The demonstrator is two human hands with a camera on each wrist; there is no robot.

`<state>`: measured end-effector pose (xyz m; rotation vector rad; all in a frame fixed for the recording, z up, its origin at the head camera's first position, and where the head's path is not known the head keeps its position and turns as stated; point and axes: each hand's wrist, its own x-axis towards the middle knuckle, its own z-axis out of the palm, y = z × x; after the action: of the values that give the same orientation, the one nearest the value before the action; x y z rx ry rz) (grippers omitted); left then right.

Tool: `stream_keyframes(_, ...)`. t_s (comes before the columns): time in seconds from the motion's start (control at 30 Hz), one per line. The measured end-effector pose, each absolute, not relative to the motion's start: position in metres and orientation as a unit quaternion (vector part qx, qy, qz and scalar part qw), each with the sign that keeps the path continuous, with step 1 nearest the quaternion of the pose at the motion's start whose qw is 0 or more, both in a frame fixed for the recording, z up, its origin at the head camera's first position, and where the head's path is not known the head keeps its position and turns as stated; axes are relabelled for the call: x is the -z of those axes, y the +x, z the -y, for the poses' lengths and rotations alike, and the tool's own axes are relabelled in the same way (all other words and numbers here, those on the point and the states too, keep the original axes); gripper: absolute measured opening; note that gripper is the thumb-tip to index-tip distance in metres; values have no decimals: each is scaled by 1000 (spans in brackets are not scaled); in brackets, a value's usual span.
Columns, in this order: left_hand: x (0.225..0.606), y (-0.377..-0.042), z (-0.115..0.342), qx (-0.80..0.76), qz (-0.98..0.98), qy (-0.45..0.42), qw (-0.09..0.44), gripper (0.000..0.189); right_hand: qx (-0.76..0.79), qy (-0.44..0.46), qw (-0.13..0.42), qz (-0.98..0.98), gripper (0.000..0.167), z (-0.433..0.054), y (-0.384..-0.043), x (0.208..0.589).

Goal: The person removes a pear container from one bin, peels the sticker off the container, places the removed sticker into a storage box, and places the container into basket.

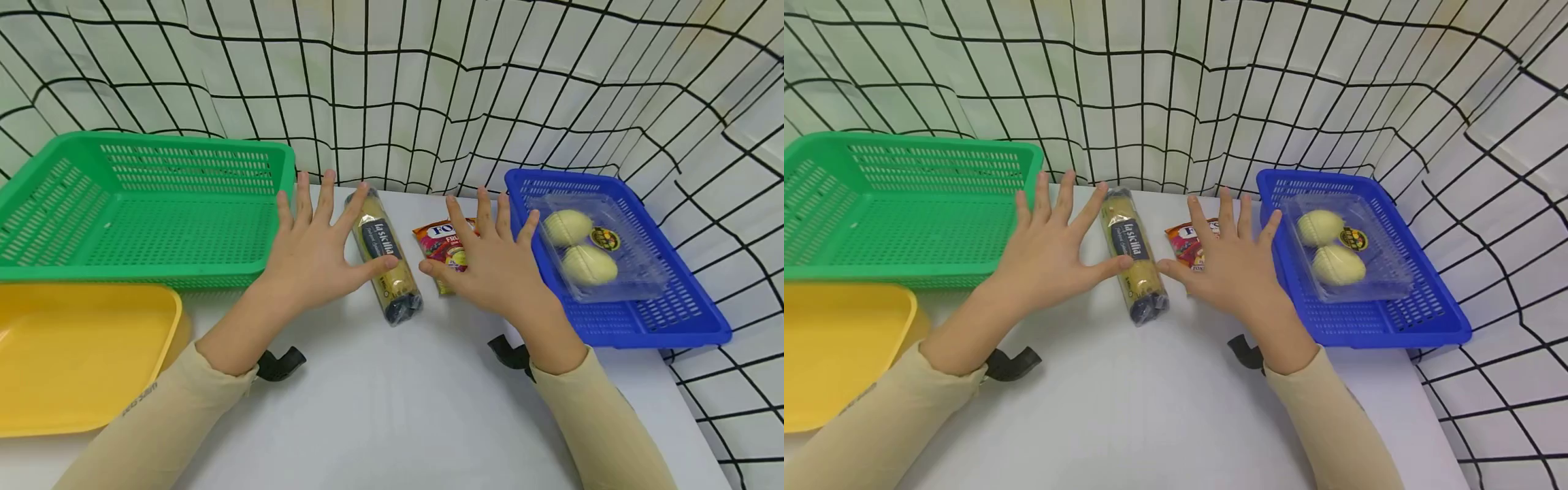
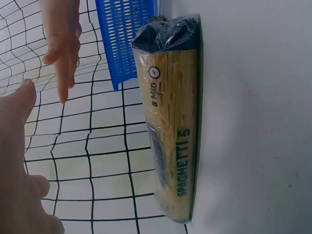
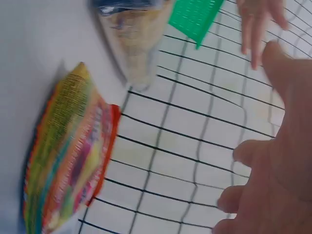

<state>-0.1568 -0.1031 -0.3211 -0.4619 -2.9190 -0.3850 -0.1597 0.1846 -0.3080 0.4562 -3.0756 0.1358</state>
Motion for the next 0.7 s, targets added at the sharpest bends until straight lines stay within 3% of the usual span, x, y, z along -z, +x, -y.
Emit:
stream_keyframes(0.27, 316, -160, 95, 158, 966, -189, 73, 120, -140, 95, 43, 985, 99, -227, -145, 283)
stream_keyframes(0.4, 312, -159, 77, 170, 953, -235, 92, 123, -168, 55, 54, 983, 86, -261, -141, 270)
stream_keyframes(0.6, 321, -154, 35, 205, 920, -299, 145, 96, -245, 10, 52, 968, 68, -313, -134, 249)
stream_keyframes(0.7, 323, -150, 12, 209, 911, -324, 144, 85, -268, -10, 77, 960, 64, -331, -132, 239)
